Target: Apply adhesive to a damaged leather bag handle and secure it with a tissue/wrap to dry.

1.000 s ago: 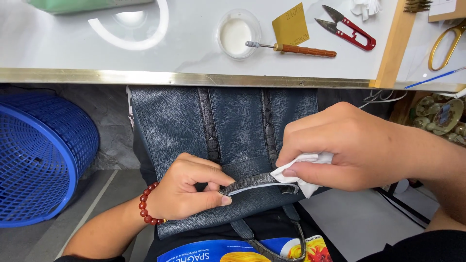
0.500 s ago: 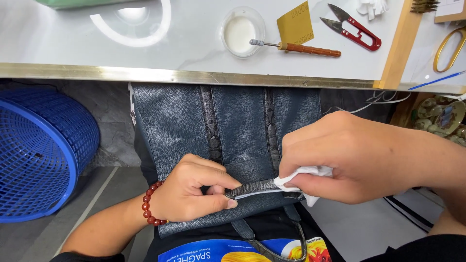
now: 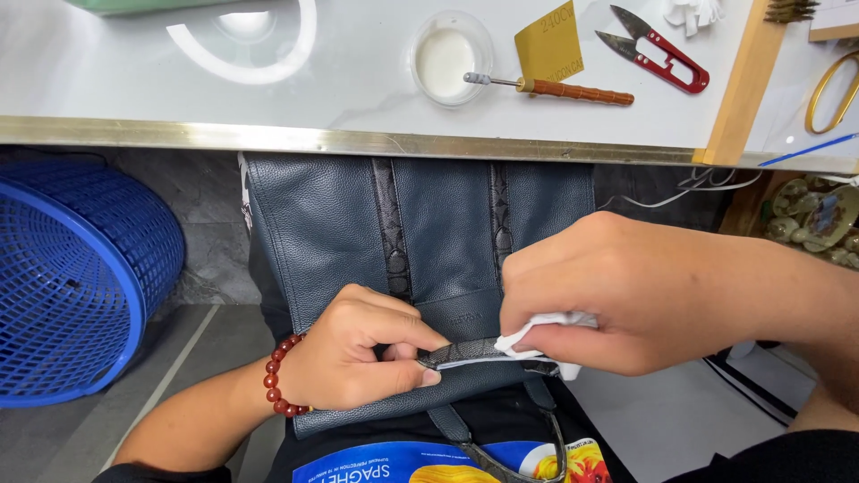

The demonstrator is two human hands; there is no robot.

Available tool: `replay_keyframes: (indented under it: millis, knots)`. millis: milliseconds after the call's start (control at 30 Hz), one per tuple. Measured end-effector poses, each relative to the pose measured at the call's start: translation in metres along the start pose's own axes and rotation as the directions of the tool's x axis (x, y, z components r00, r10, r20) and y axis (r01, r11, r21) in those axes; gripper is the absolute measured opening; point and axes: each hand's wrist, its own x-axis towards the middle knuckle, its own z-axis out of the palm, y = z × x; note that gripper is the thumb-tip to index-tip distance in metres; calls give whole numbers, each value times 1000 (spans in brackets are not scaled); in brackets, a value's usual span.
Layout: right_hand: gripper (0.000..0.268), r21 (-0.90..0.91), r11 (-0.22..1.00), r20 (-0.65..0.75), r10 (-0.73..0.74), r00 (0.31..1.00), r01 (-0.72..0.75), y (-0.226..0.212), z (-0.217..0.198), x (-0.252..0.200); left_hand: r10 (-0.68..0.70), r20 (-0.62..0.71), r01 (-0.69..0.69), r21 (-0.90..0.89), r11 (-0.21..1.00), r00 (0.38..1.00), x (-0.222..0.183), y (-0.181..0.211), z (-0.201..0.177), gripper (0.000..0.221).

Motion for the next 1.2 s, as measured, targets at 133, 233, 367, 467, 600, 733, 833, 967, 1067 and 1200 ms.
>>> replay_keyframes:
  millis: [133,233,367,467,600,733,833,967,1067,1200]
  knots:
    - [7,11,1000,24,-29,999,29,1,1,2,-5,-3,5,9,1000,1000,-2,0,-1,22]
    - [8,-5,1000,16,-29,999,29,3,1,-8,-4,-14,4,-13,1000,1000,-3,-1,0,22]
    - [10,12,1000,-18,-4,1000,4,4,2,-16,0,-11,-1,-35,999,1000,-1,-2,1,21]
    - [10,28,999,-3,21,1000,-20,5,3,-18,-4,-5,4,-41,999,1000,-1,-1,0,21]
    - [10,12,1000,-13,-5,1000,5,5,4,-11,1,-8,-1,-17,1000,1000,-1,-1,0,21]
    - [8,29,999,-10,-42,999,43,3,4,-2,2,-6,-2,-8,1000,1000,1,2,1,20]
    - [6,22,1000,36,-22,999,22,3,4,5,-25,-2,25,-22,999,1000,3,5,3,20]
    - [6,16,1000,71,-10,997,9,3,4,15,-46,-3,46,-43,998,999,3,6,6,21]
    - [6,19,1000,120,13,993,-15,5,5,21,-41,-3,41,-54,998,999,4,5,8,21]
    - [5,40,998,183,45,982,-54,5,6,28,-50,-10,49,-65,997,999,5,7,10,19]
